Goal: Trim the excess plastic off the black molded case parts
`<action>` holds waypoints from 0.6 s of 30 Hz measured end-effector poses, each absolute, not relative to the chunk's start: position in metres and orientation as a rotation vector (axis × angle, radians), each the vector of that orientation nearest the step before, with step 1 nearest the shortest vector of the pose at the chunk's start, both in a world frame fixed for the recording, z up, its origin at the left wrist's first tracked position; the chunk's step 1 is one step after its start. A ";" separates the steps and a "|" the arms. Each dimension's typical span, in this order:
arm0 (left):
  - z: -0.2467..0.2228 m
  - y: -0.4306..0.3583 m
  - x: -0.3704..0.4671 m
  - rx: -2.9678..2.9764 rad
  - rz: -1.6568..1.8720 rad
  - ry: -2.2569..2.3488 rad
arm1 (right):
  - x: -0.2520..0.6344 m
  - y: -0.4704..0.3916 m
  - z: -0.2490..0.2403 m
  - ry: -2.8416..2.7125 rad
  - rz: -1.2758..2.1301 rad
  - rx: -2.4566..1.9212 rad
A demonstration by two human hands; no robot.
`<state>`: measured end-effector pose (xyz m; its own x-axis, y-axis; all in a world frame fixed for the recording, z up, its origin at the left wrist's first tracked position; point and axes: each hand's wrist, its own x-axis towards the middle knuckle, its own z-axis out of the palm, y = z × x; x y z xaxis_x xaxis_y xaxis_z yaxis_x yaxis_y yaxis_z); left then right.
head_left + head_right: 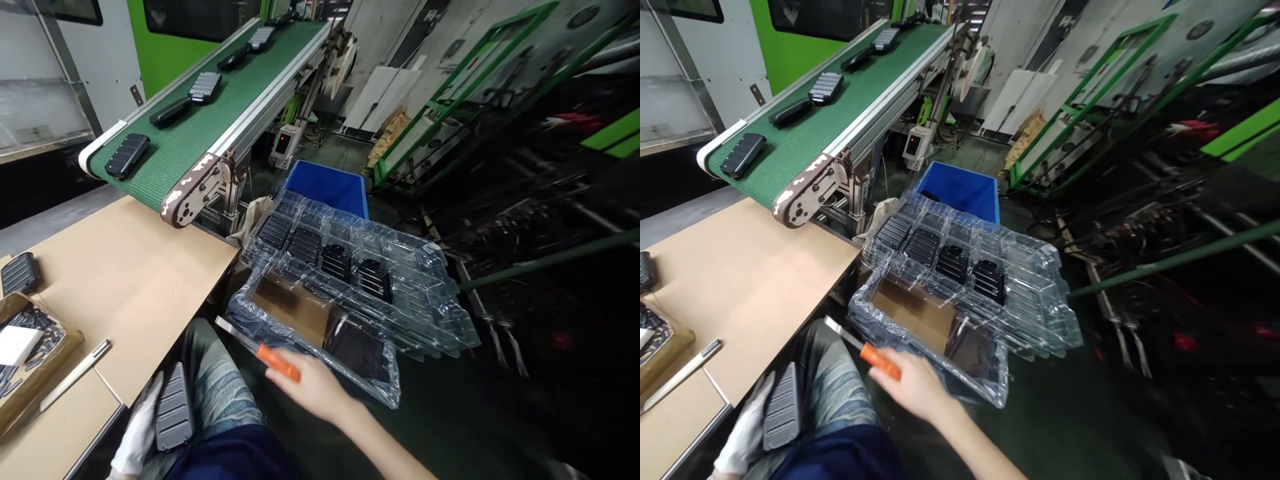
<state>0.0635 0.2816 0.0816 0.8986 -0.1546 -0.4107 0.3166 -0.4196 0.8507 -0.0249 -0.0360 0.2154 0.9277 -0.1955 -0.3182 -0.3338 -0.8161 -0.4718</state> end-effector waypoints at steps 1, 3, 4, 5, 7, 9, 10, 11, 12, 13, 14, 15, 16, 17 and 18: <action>0.092 0.269 0.063 1.909 -0.548 0.106 | -0.018 -0.046 0.213 0.470 0.173 -2.564; 0.115 0.244 0.063 1.770 -0.655 0.016 | -0.002 -0.065 0.203 0.609 -0.088 -2.577; 0.126 0.233 0.064 1.710 -0.697 -0.089 | 0.005 -0.072 0.197 0.645 -0.152 -2.581; 0.135 0.225 0.064 1.715 -0.690 -0.158 | 0.011 -0.075 0.191 0.664 -0.177 -2.585; 0.149 0.214 0.065 1.774 -0.676 -0.283 | 0.018 -0.070 0.183 0.665 -0.216 -2.604; 0.157 0.208 0.065 1.819 -0.669 -0.358 | 0.016 -0.050 0.186 0.538 -0.243 -2.626; 0.159 0.206 0.064 1.816 -0.675 -0.389 | 0.013 -0.037 0.192 0.395 -0.188 -2.622; 0.160 0.204 0.063 1.797 -0.678 -0.413 | 0.010 -0.023 0.200 0.200 -0.058 -2.586; 0.161 0.202 0.062 1.774 -0.675 -0.432 | 0.007 -0.011 0.211 -0.005 0.133 -2.503; 0.163 0.200 0.062 1.750 -0.664 -0.438 | 0.006 -0.003 0.223 -0.155 0.318 -2.393; 0.165 0.200 0.062 1.728 -0.646 -0.432 | 0.005 0.001 0.236 -0.237 0.455 -2.292; 0.167 0.200 0.063 1.713 -0.626 -0.425 | 0.005 -0.002 0.249 -0.241 0.513 -2.231; 0.169 0.202 0.066 1.698 -0.598 -0.405 | 0.007 -0.011 0.261 -0.164 0.469 -2.226; 0.172 0.206 0.069 1.682 -0.561 -0.363 | 0.009 -0.026 0.271 -0.014 0.328 -2.269; 0.174 0.211 0.072 1.664 -0.514 -0.294 | 0.011 -0.046 0.280 0.170 0.120 -2.325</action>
